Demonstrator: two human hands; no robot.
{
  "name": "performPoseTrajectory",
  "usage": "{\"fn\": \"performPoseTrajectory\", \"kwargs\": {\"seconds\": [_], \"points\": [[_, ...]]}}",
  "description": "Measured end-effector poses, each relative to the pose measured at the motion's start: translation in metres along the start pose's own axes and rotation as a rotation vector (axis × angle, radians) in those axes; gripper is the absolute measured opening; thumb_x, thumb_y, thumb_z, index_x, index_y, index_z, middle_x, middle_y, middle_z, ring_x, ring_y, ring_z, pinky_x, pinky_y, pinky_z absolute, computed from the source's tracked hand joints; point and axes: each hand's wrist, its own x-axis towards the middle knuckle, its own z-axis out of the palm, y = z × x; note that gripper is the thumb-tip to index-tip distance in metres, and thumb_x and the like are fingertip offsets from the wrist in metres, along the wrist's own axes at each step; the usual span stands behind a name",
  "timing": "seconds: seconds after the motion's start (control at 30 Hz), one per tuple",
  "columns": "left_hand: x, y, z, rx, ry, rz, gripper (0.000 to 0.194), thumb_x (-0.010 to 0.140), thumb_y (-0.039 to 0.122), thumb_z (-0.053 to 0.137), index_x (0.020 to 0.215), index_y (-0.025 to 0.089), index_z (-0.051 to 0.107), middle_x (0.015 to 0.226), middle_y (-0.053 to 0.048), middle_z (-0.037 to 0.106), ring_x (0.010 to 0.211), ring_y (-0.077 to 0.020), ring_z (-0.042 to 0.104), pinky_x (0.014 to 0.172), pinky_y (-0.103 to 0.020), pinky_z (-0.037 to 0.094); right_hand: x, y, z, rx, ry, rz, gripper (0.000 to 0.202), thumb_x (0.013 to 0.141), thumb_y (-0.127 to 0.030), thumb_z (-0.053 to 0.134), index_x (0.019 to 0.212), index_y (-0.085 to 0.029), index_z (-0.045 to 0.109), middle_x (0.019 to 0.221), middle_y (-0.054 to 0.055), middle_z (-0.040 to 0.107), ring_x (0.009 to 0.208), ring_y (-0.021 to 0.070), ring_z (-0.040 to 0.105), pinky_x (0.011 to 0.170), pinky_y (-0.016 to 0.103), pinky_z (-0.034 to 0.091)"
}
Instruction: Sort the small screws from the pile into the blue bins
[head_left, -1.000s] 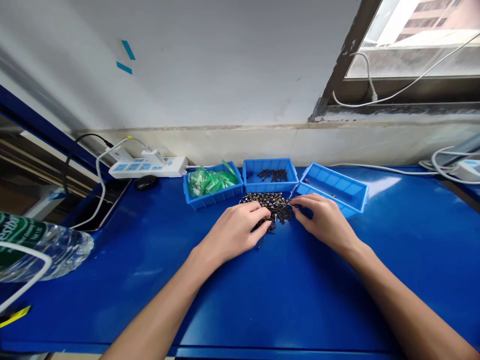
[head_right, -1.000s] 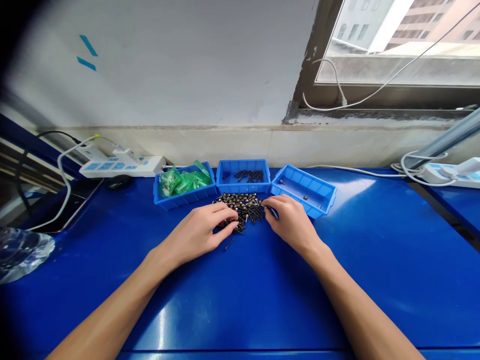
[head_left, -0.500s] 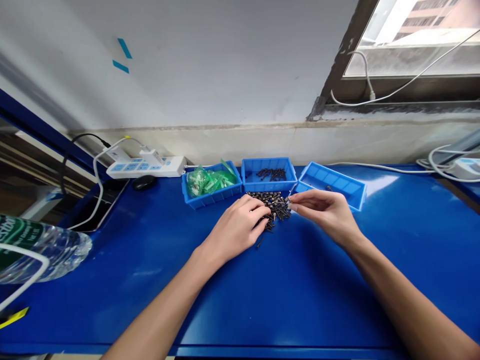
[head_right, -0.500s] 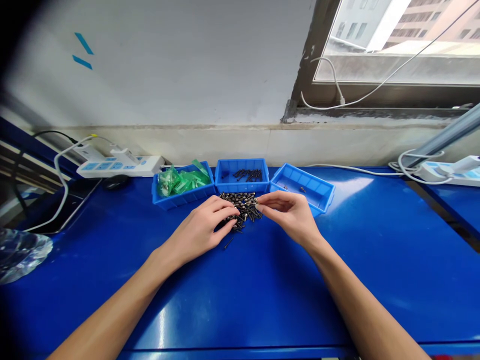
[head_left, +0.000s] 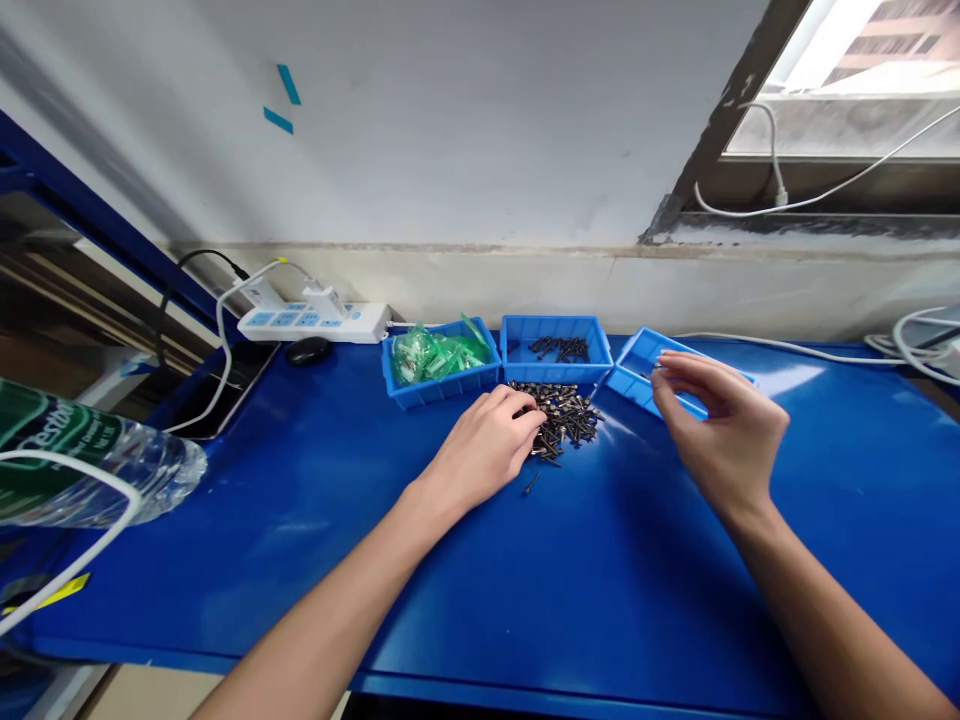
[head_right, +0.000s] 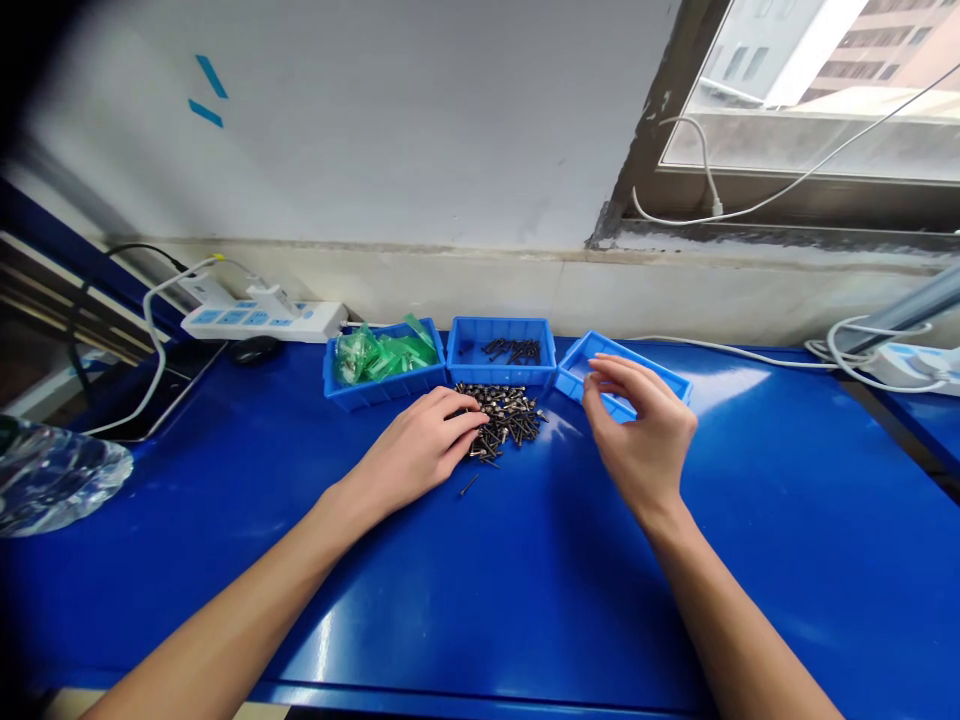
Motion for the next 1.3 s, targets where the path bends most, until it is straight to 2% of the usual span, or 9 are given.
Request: {"fn": "performPoseTrajectory", "kwargs": {"seconds": [0.1, 0.17, 0.33, 0.53, 0.67, 0.8, 1.03, 1.13, 1.3], "points": [[0.0, -0.001, -0.002, 0.001, -0.013, -0.043, 0.018, 0.099, 0.014, 0.058, 0.109, 0.015, 0.074, 0.112, -0.01, 0.074, 0.104, -0.0257, 0.067, 0.091, -0.042, 0.06, -0.003, 0.006, 0.004, -0.142, -0.238, -0.227, 0.018, 0.091, -0.024, 0.063, 0.098, -0.018, 0.079, 0.091, 0.01, 0.079, 0.072, 0.0238, 0.075, 0.07, 0.041, 0.065], [0.0, -0.001, -0.002, -0.001, -0.014, -0.061, 0.018, 0.098, 0.014, 0.059, 0.109, 0.016, 0.074, 0.111, -0.009, 0.074, 0.101, -0.0246, 0.068, 0.089, -0.04, 0.06, -0.006, 0.012, 0.007, -0.192, -0.386, -0.322, 0.023, 0.093, -0.023, 0.058, 0.099, -0.017, 0.079, 0.096, 0.011, 0.08, 0.082, 0.0268, 0.077, 0.075, 0.042, 0.065], [-0.001, 0.0, -0.002, -0.003, -0.009, -0.081, 0.019, 0.099, 0.016, 0.06, 0.113, 0.017, 0.073, 0.115, -0.009, 0.073, 0.102, -0.0241, 0.069, 0.09, -0.039, 0.06, -0.009, 0.025, 0.01, -0.261, -0.556, -0.374, 0.028, 0.093, -0.018, 0.053, 0.097, -0.015, 0.081, 0.097, 0.013, 0.08, 0.089, 0.0285, 0.077, 0.079, 0.041, 0.064], [0.0, -0.001, -0.002, -0.019, 0.002, -0.078, 0.02, 0.099, 0.015, 0.059, 0.113, 0.015, 0.073, 0.116, -0.009, 0.073, 0.102, -0.0251, 0.069, 0.09, -0.04, 0.059, -0.005, 0.021, 0.005, -0.229, -0.56, -0.253, 0.022, 0.085, -0.017, 0.057, 0.089, -0.016, 0.079, 0.085, 0.01, 0.077, 0.067, 0.0236, 0.073, 0.066, 0.038, 0.063], [0.0, 0.0, -0.009, -0.065, 0.009, -0.05, 0.018, 0.099, 0.015, 0.057, 0.108, 0.015, 0.073, 0.107, -0.009, 0.072, 0.099, -0.0239, 0.068, 0.086, -0.037, 0.056, -0.005, 0.013, 0.006, 0.029, -0.506, -0.094, 0.016, 0.081, -0.022, 0.062, 0.085, -0.017, 0.077, 0.085, 0.009, 0.075, 0.064, 0.0192, 0.071, 0.065, 0.035, 0.064], [-0.001, 0.001, -0.024, -0.205, -0.144, 0.026, 0.005, 0.094, 0.019, 0.067, 0.091, 0.016, 0.07, 0.089, -0.003, 0.069, 0.076, -0.0161, 0.064, 0.067, -0.027, 0.047, -0.003, 0.004, 0.006, 0.277, -0.502, 0.077, 0.013, 0.077, -0.029, 0.074, 0.083, -0.017, 0.074, 0.08, 0.007, 0.075, 0.068, 0.0205, 0.074, 0.067, 0.034, 0.066], [-0.003, 0.003, -0.035, -0.282, -0.383, 0.045, 0.015, 0.08, 0.018, 0.078, 0.074, 0.017, 0.064, 0.07, 0.002, 0.063, 0.063, -0.0129, 0.055, 0.06, -0.026, 0.035, 0.009, 0.0, -0.004, -0.163, 0.079, -0.191, 0.013, 0.088, -0.023, 0.069, 0.096, -0.019, 0.079, 0.106, 0.013, 0.078, 0.09, 0.0285, 0.076, 0.084, 0.049, 0.063], [-0.003, 0.004, -0.033, -0.25, -0.404, 0.013, 0.012, 0.079, 0.012, 0.072, 0.072, 0.017, 0.064, 0.069, 0.002, 0.063, 0.064, -0.0139, 0.055, 0.06, -0.027, 0.035, 0.008, 0.001, -0.003, -0.172, 0.043, -0.246, 0.014, 0.088, -0.02, 0.068, 0.098, -0.019, 0.078, 0.107, 0.014, 0.078, 0.097, 0.0304, 0.075, 0.088, 0.05, 0.062], [-0.004, 0.002, -0.037, -0.196, -0.416, -0.03, 0.013, 0.076, 0.007, 0.067, 0.068, 0.017, 0.064, 0.068, 0.001, 0.065, 0.063, -0.0148, 0.055, 0.057, -0.028, 0.032, -0.004, -0.004, 0.006, -0.046, -0.163, -0.331, 0.014, 0.092, -0.017, 0.064, 0.096, -0.018, 0.077, 0.098, 0.011, 0.079, 0.089, 0.0249, 0.076, 0.081, 0.04, 0.063]]}}
